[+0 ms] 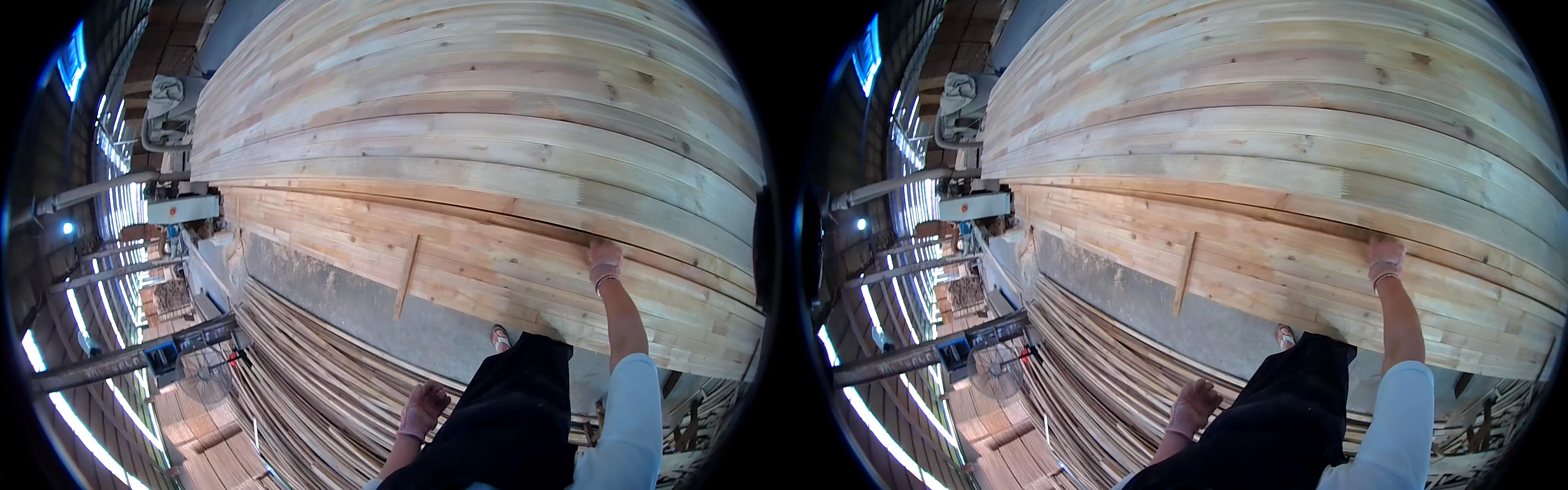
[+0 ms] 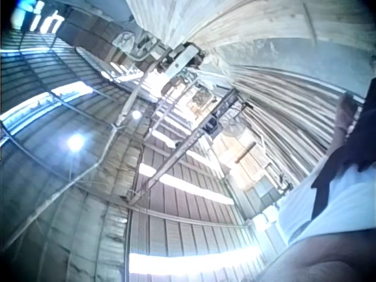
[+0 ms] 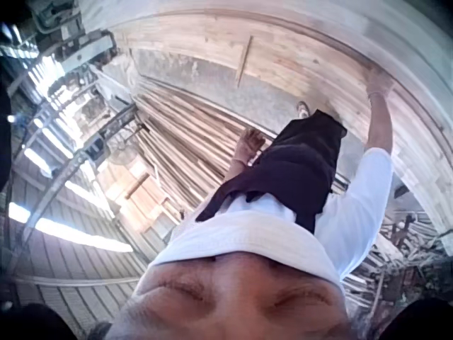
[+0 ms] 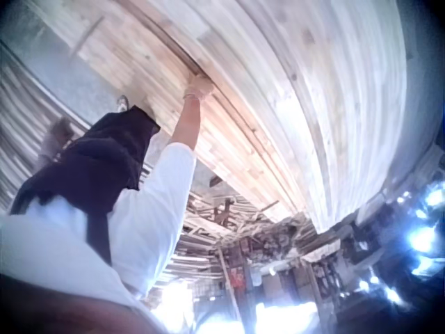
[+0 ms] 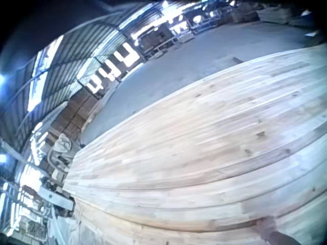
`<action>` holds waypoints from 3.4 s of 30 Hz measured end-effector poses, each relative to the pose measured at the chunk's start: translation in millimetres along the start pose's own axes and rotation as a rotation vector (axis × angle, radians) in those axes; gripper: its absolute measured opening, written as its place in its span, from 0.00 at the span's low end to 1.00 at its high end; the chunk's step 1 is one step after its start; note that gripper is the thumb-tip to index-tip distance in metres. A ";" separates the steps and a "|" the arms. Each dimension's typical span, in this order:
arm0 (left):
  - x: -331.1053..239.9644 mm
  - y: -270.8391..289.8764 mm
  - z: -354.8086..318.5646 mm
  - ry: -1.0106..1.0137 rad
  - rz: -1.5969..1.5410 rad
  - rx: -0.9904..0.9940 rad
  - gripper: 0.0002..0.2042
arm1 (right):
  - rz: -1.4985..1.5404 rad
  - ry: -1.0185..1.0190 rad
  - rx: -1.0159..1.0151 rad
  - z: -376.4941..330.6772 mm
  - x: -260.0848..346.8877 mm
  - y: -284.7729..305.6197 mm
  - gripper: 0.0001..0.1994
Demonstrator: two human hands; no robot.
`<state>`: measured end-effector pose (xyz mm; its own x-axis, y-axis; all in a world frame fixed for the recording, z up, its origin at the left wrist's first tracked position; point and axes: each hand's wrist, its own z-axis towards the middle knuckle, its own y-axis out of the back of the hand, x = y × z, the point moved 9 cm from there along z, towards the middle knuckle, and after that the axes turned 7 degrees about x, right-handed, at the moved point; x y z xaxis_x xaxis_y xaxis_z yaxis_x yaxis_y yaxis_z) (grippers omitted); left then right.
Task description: The person picks up thin wood strips one at a time from a pile and places them onto a large stack, aligning them side-by-side.
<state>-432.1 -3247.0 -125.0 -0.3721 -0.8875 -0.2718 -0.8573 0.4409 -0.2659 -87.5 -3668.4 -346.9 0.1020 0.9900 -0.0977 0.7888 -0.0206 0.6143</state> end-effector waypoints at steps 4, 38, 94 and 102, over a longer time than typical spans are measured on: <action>-10.9 -2.5 4.4 0.007 0.079 -0.045 0.15 | 0.011 0.096 -0.338 52.1 -8.2 -42.4 0.10; -50.2 127.5 55.2 0.142 -0.060 0.333 0.06 | -0.013 -0.032 -0.061 -571.1 -103.6 -281.5 0.18; -332.3 150.8 -85.6 -0.568 0.160 0.383 0.20 | 0.713 0.038 -0.090 -652.8 -44.9 -120.6 0.22; -324.9 104.0 -65.1 -0.407 0.077 0.928 0.23 | 0.365 0.134 -0.335 -649.5 143.9 -47.7 0.29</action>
<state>-423.6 -2921.6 -4.2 -0.1169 -0.8155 -0.5669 -0.1569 0.5788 -0.8002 -504.2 -3434.2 118.3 0.2390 0.9363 0.2575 0.4765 -0.3442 0.8090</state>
